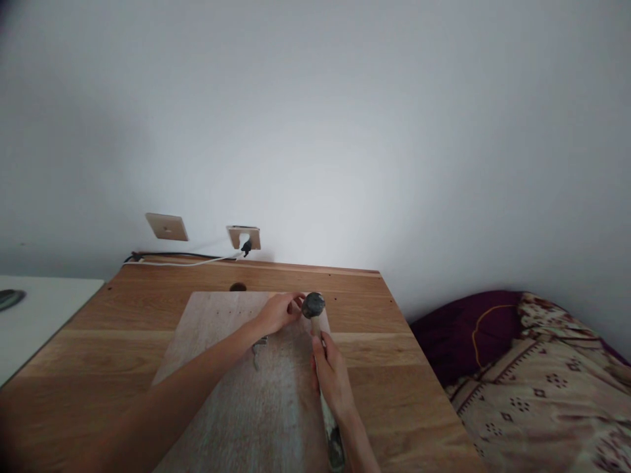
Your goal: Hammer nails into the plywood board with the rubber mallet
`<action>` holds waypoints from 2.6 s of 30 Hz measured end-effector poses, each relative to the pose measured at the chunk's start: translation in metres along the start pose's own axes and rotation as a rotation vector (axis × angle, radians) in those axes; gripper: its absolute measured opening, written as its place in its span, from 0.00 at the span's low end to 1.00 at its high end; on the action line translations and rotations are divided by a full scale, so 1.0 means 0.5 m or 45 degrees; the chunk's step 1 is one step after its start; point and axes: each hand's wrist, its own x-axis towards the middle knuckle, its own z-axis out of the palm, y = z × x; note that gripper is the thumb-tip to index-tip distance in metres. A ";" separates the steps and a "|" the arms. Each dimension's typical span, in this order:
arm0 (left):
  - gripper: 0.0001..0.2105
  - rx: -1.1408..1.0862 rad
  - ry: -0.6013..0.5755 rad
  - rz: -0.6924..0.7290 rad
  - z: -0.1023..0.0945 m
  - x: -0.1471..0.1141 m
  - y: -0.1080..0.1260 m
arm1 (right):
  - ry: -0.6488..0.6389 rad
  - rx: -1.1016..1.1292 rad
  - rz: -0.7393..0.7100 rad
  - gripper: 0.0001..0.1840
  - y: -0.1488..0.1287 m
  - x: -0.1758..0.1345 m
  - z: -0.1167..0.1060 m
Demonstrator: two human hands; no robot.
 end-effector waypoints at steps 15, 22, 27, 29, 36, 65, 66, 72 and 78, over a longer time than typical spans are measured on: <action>0.27 -0.042 -0.028 0.008 -0.001 -0.002 -0.001 | 0.008 -0.038 0.037 0.31 -0.012 -0.006 0.013; 0.25 -0.032 -0.054 -0.027 -0.003 0.001 0.007 | 0.019 -0.071 0.016 0.31 -0.006 -0.005 0.013; 0.25 0.010 -0.067 -0.051 -0.010 -0.003 0.017 | 0.020 -0.089 0.005 0.32 0.005 0.001 0.012; 0.26 0.005 -0.049 -0.032 -0.009 -0.003 0.014 | 0.031 -0.090 0.009 0.32 0.006 0.003 0.011; 0.24 -0.012 -0.034 -0.011 0.002 0.001 -0.004 | 0.030 -0.085 -0.004 0.30 0.003 0.002 0.011; 0.22 0.046 -0.045 -0.056 -0.007 0.002 0.011 | 0.003 -0.168 -0.020 0.28 -0.005 0.005 0.013; 0.22 0.043 -0.044 -0.052 -0.007 0.001 0.012 | 0.003 -0.174 -0.016 0.28 -0.003 0.006 0.012; 0.24 0.004 -0.054 -0.055 -0.007 0.001 0.010 | -0.001 -0.153 -0.037 0.28 0.006 0.006 0.011; 0.20 0.002 -0.049 -0.070 -0.007 0.001 0.013 | 0.052 -0.145 -0.067 0.30 0.004 0.002 0.017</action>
